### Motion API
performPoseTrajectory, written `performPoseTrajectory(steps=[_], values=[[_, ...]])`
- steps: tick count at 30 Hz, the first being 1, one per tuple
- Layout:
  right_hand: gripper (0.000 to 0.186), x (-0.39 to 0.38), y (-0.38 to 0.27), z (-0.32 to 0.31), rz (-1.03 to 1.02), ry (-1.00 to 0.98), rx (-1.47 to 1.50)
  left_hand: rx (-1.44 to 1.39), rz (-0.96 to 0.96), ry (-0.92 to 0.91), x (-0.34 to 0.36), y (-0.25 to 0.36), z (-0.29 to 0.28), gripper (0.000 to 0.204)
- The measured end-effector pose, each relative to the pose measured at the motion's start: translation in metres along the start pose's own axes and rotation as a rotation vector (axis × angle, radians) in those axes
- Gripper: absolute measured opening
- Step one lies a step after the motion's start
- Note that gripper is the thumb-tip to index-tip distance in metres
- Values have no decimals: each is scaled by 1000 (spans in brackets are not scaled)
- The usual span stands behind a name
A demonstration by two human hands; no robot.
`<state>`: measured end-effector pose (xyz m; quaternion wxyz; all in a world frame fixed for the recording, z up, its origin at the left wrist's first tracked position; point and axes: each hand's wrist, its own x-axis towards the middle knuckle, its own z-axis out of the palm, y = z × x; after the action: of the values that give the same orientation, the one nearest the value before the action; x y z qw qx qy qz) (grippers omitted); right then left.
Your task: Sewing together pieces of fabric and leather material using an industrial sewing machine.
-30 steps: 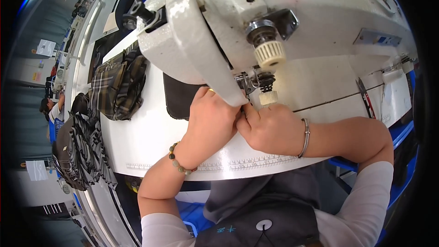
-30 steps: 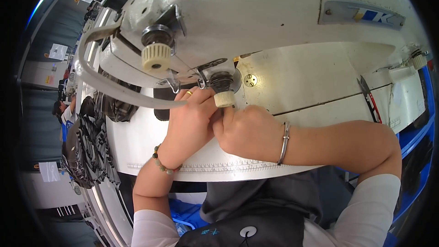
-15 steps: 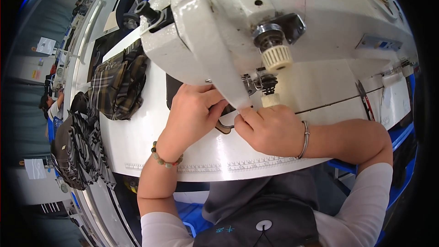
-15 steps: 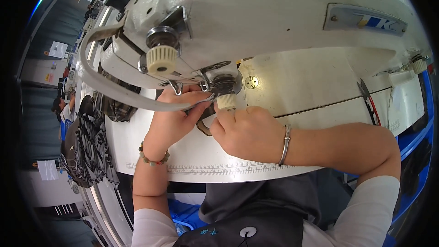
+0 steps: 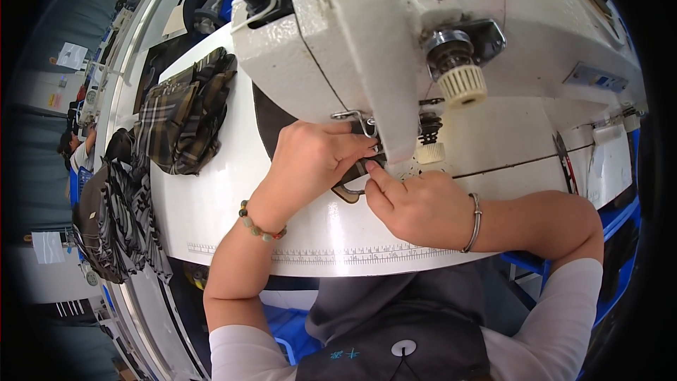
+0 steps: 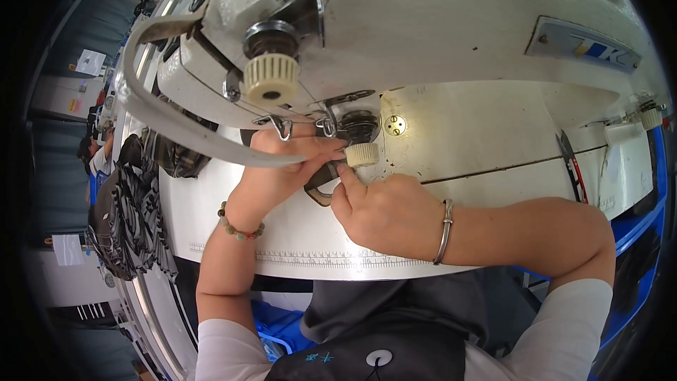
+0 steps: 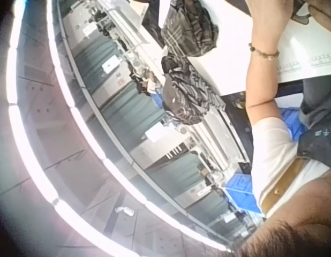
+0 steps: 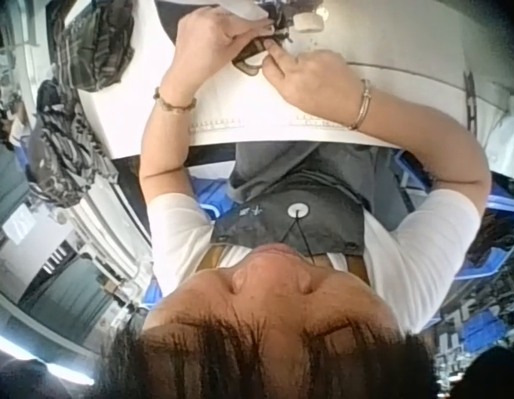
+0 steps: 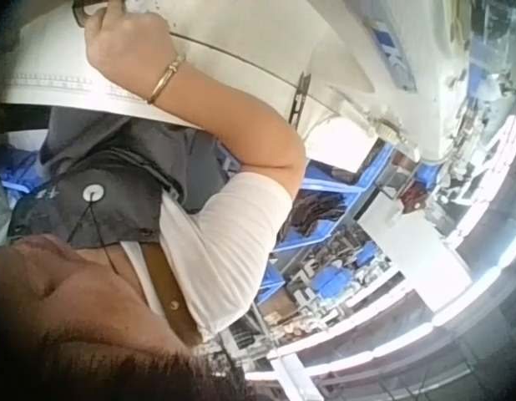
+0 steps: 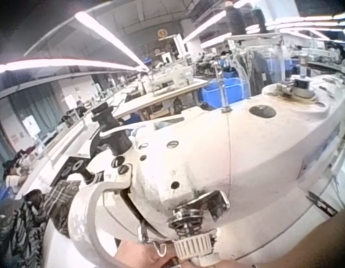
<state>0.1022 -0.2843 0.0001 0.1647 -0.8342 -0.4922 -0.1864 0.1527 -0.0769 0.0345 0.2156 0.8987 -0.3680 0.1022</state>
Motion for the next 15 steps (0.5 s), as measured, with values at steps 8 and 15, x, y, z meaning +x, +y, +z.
performPoseTrajectory(steps=[8, 15], values=[[27, -2, 1, -1, -12, -7, 9, 381, 167, 44, -5, 27, 2, 19], [29, -3, 0, 0, -31, -5, 11, 296, 122, 5, -7, 34, 1, 21]])
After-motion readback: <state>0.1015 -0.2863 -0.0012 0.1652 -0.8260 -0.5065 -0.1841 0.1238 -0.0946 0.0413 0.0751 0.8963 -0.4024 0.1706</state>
